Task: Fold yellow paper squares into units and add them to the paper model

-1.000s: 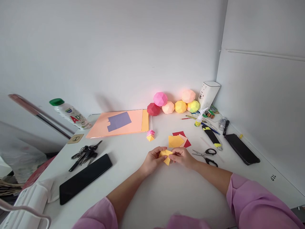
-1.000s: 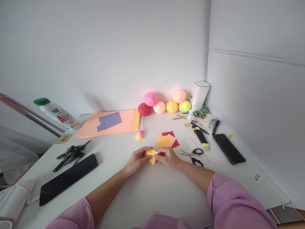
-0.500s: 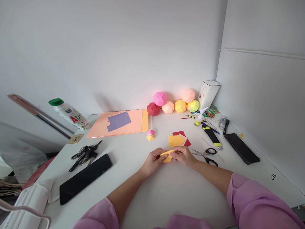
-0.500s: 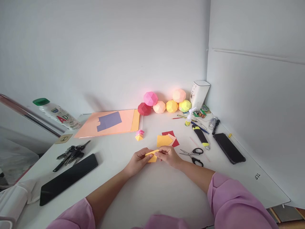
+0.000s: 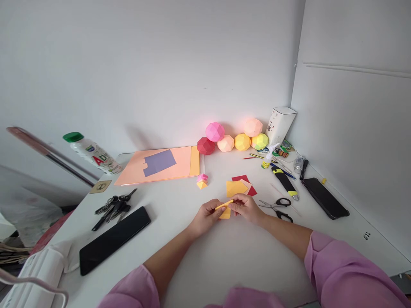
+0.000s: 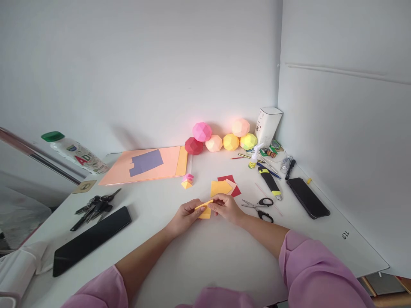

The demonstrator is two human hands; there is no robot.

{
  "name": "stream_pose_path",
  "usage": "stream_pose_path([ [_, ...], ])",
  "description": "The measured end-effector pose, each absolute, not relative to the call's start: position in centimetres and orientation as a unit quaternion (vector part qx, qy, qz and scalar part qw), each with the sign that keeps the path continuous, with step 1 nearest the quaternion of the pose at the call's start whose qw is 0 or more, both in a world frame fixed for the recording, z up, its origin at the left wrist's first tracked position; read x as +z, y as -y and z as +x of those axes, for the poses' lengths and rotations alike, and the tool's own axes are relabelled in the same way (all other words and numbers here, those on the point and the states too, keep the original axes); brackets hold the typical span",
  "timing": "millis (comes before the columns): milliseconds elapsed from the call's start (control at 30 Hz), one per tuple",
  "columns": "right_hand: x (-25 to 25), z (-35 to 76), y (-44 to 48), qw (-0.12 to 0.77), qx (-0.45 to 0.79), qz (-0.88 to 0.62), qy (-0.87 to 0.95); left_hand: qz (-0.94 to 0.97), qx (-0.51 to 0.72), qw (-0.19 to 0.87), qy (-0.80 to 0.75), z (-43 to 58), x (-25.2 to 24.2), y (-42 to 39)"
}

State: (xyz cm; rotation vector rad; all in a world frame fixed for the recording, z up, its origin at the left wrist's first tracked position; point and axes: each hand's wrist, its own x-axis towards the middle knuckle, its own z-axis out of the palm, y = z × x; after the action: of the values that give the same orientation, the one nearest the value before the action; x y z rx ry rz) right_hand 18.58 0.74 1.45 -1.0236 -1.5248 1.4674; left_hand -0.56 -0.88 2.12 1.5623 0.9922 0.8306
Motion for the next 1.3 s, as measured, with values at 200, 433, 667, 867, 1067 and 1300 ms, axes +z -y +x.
stream_pose_path([
  [200, 1.13, 18.58, -0.86, 0.392, 0.566, -0.406, 0.601, 0.658, 0.345, 0.526, -0.414, -0.59, 2.23, 0.79],
  [433, 1.04, 18.71, -0.89, 0.395, 0.571, -0.394, 0.603, 0.658, 0.346, 0.524, -0.415, -0.63, 2.45, 0.81],
  [667, 1.05, 18.61, -0.82, 0.395, 0.568, -0.389, 0.608, 0.602, 0.366, 0.578, -0.413, -0.38, 2.12, 0.98],
  [867, 1.19, 18.53, -0.67, 0.396, 0.567, -0.396, 0.603, 0.591, 0.368, 0.602, -0.391, -0.29, 2.1, 1.04],
  [1067, 1.35, 18.52, -0.52, 0.404, 0.575, -0.406, 0.584, 0.628, 0.365, 0.565, -0.392, -0.22, 2.21, 1.14],
  [1300, 1.47, 18.49, -0.38, 0.406, 0.568, -0.41, 0.586, 0.677, 0.379, 0.478, -0.412, -0.04, 2.27, 1.43],
])
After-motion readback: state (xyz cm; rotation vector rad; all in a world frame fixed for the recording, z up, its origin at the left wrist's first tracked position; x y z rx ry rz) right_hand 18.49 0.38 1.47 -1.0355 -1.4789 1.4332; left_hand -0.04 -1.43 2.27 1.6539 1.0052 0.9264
